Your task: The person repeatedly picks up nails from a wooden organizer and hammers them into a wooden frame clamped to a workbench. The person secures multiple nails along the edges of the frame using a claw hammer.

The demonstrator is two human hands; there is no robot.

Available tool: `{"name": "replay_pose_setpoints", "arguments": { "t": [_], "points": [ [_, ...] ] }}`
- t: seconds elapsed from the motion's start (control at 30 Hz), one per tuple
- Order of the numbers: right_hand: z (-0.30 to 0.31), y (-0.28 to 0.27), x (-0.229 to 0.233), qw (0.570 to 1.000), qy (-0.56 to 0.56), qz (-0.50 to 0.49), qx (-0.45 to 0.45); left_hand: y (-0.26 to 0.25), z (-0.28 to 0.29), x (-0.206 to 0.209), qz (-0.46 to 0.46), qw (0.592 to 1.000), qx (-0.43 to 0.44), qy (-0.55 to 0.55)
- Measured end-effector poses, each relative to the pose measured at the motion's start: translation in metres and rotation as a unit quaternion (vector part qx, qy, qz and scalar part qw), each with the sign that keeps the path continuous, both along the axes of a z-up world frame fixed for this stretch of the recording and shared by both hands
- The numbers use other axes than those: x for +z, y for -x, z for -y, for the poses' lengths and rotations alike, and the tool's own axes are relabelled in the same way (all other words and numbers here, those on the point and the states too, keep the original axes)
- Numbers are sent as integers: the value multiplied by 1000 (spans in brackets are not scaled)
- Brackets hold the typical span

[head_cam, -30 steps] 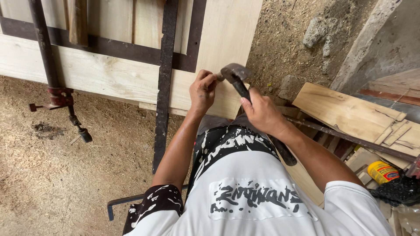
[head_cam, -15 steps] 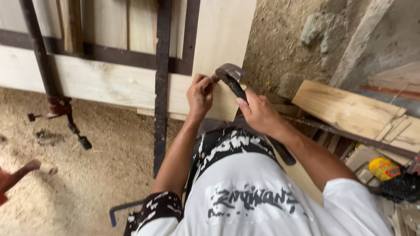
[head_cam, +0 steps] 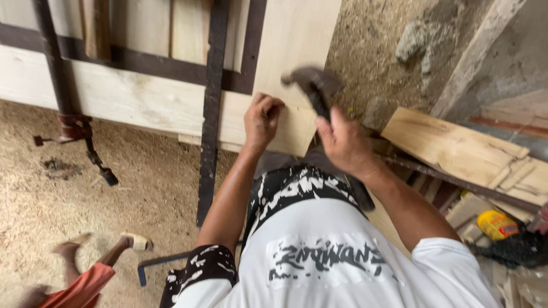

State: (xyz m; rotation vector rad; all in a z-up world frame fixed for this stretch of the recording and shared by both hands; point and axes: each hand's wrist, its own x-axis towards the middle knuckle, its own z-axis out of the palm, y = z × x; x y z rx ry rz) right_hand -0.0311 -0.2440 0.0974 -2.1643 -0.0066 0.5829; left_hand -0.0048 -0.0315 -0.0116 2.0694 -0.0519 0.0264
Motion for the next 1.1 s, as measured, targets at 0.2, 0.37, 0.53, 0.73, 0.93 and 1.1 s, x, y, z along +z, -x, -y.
{"name": "replay_pose_setpoints", "arguments": {
  "t": [0.2, 0.37, 0.53, 0.73, 0.93, 1.1],
  "points": [
    [22, 13, 21, 977, -112, 165, -73, 29, -35, 22, -109, 992, 31, -62],
    [2, 17, -41, 996, 14, 56, 74, 32, -43, 15, -78, 994, 9, -75],
    [22, -2, 20, 991, -123, 33, -32, 40, -43, 9, -100, 993, 1, -58],
    [44, -20, 113, 954, -185, 211, -108, 27, -16, 16, -131, 990, 38, -18],
    [35, -27, 102, 976, -94, 154, -120, 13, 4, 12, -125, 987, 22, -102],
    [44, -11, 72, 981, -108, 52, -149, -9, 5, 7, -188, 957, -55, -212]
  ]
}}
